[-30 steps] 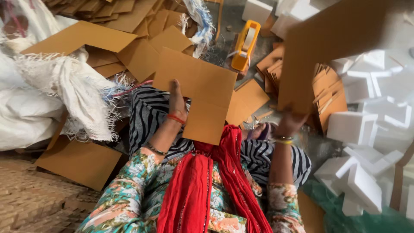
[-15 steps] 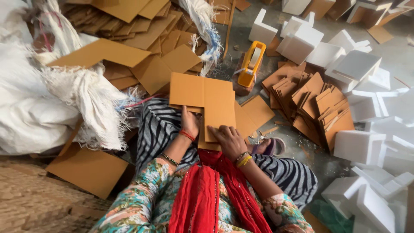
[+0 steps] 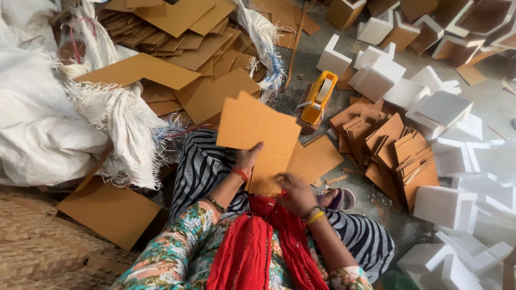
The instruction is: The person sits on the floor and assembles small cardboard boxes by inserting white foam inserts into the cardboard shells. They use a yellow tape dispenser to seal the boxes with clear tape. The person handles the boxes one at a time, stacking the finished units to the side.
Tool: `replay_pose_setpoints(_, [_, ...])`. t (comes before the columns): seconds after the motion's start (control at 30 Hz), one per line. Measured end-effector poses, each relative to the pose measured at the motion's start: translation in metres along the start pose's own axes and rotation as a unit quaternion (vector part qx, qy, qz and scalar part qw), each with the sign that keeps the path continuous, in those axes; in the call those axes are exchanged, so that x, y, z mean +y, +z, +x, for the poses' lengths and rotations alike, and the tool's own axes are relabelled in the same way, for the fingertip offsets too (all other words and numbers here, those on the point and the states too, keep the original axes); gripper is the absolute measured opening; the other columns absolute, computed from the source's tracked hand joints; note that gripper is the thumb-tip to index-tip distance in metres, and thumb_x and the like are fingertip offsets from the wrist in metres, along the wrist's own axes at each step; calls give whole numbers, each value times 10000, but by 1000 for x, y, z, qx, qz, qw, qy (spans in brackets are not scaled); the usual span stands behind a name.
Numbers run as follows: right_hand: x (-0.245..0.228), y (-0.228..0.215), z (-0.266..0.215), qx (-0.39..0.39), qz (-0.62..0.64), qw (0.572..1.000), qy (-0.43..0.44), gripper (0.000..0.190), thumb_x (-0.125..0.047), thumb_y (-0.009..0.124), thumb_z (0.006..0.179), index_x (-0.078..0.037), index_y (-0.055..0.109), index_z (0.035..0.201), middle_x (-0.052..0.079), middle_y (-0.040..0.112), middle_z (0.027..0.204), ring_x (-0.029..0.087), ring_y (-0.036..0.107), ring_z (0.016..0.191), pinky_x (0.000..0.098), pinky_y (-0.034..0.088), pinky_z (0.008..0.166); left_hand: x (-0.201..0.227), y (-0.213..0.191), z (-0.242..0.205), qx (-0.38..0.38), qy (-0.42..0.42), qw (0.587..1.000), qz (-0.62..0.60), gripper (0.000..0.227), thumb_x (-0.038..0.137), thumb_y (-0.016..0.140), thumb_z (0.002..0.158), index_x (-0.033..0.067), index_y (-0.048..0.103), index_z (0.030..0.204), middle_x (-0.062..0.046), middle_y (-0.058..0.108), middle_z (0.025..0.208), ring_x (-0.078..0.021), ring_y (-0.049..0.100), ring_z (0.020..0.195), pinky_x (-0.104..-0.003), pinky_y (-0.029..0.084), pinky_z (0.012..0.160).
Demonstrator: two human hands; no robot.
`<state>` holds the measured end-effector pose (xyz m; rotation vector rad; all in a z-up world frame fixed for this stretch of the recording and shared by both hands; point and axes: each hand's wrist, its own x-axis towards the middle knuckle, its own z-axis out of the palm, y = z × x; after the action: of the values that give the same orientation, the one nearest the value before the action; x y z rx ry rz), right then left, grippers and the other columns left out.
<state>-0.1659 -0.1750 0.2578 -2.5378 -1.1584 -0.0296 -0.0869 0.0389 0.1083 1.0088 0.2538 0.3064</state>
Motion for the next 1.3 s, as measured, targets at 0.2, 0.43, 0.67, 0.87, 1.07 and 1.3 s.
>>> replay_pose_setpoints(0.2, [48,-72,-12,426,35,902,61,929,-245,910,726,8,427,1478,238,499,1475,365,492,1365,435,429,1121,107,86,-35,-318,281,862,276,253,259,759,956,52,718,1096,-65,758,1000,-210,739,869,-335,574,753])
replay_pose_setpoints(0.43, [140,-18,-53,198,289,890,291,287,-94,822,843,9,772,1105,115,799,1046,188,714,920,318,560,808,136,139,-22,-450,287,711,458,280,338,786,877,117,716,1033,-89,734,983,-281,708,953,-400,564,845])
replay_pose_setpoints(0.67, [188,16,-51,276,489,762,323,224,-110,759,886,-3,741,1082,38,773,1002,147,707,882,308,552,784,105,61,36,-140,420,787,431,779,456,782,831,23,502,1414,-117,603,1361,-314,597,1209,-480,494,992])
replay_pose_setpoints(0.87, [243,35,-13,153,382,855,316,296,-201,775,1002,49,759,1160,167,788,1082,274,670,958,384,533,834,3,28,99,-235,148,781,560,580,471,705,960,99,559,1380,-125,660,1305,-287,575,1280,-487,488,1085])
replay_pose_setpoints(1.07, [252,73,-18,30,-117,950,287,541,-339,909,670,-130,737,1138,240,679,1202,484,621,1098,548,489,898,-29,22,118,-271,120,610,735,651,513,722,836,148,549,1347,-154,577,1312,-378,486,1266,-529,395,1023])
replay_pose_setpoints(1.3, [260,76,-24,13,164,908,386,357,-373,702,935,-85,698,1145,117,756,1034,295,692,917,460,536,837,-61,5,137,-251,189,763,565,454,350,636,1025,95,556,1392,-165,651,1286,-383,584,1227,-511,487,1042])
